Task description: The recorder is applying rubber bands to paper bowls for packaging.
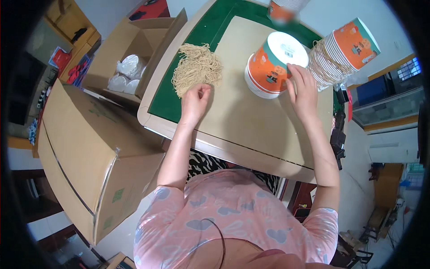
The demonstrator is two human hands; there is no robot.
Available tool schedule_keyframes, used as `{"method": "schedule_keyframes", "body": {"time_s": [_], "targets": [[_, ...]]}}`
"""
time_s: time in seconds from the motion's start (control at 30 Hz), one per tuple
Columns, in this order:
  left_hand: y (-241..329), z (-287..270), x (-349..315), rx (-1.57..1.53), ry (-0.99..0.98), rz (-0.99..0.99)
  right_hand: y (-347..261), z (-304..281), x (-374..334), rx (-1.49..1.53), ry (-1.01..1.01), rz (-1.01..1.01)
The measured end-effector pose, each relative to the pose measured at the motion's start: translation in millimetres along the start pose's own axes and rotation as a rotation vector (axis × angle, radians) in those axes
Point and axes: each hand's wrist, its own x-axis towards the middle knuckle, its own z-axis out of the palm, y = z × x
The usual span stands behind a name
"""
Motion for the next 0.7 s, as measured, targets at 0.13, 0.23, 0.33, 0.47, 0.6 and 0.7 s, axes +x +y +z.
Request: {"method": "schedule_keyframes", "body": {"time_s": [0.13, 0.23, 0.33, 0.47, 0.6, 0.7], "targets": [[4, 9, -5, 0.0, -0.002, -0.011, 12, 0, 14, 0.12, -0.034, 0.088], [2, 43, -10, -0.152, -0.068, 0.074, 21, -1, 31, 0.198, -0.077, 0.092], [9, 84, -5, -0.438, -0.351, -0.199, 21, -11, 37, 0.205, -0.074, 0.1], [22, 111, -11, -0.427, -0.389, -0.139, 20, -45, 48, 0.199, 0.011, 0.135], [6, 103, -22, -0.411, -0.336, -0.084, 37, -114, 84, 0.177, 0.242, 0.094], [5, 102, -23, -0.42, -0.368, -0.104, 93, -187, 115, 0.011, 0.34, 0.127]]}}
